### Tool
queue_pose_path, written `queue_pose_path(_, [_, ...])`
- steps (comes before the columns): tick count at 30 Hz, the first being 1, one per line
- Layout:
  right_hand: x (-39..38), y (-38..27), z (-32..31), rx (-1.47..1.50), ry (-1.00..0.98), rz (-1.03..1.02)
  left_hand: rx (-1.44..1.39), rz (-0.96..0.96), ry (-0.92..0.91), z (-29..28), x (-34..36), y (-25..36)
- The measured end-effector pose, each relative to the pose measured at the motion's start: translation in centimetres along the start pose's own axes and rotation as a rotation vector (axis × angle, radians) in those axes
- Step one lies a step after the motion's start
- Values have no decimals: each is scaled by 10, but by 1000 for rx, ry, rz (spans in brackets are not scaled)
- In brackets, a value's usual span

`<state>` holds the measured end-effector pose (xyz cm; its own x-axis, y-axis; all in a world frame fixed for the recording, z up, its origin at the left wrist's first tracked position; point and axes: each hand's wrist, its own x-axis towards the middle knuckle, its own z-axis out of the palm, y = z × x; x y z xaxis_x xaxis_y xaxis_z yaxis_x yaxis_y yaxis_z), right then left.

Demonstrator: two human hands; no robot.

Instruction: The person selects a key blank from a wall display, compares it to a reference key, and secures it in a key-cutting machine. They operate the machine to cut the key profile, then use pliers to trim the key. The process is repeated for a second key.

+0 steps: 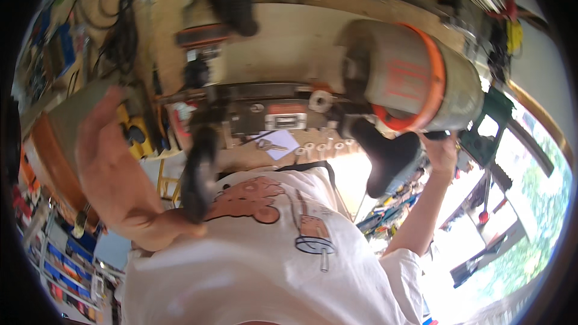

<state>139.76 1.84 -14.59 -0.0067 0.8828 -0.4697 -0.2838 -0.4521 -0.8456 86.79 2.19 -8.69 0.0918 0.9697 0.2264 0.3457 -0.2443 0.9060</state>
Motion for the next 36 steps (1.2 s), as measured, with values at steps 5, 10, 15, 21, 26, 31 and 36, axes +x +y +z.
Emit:
queue_pose_path(5, [12, -14, 39, -140, -12, 91, 60, 22, 43, 4, 0, -1])
queue_pose_path(10, [10, -24, 32, -246, 51, 199, 37, -136, 27, 3, 2, 2])
queue_pose_path(15, [16, -29, 31, -385, 176, 275, 99, -110, 38, 3, -1, 4])
queue_pose_path(21, [21, -41, 36, -453, 248, 349, 86, 8, -22, 0, 1, 1])
queue_pose_path(26, [31, -37, 47, -370, 479, 341, 37, 0, 4, 1, -2, -1])
queue_pose_path(31, [36, -46, 42, -525, 340, 436, 124, -55, 53, 2, -5, 1])
queue_pose_path(36, [39, -41, 37, -603, 367, 432, 163, -49, 17, -2, -2, 2])
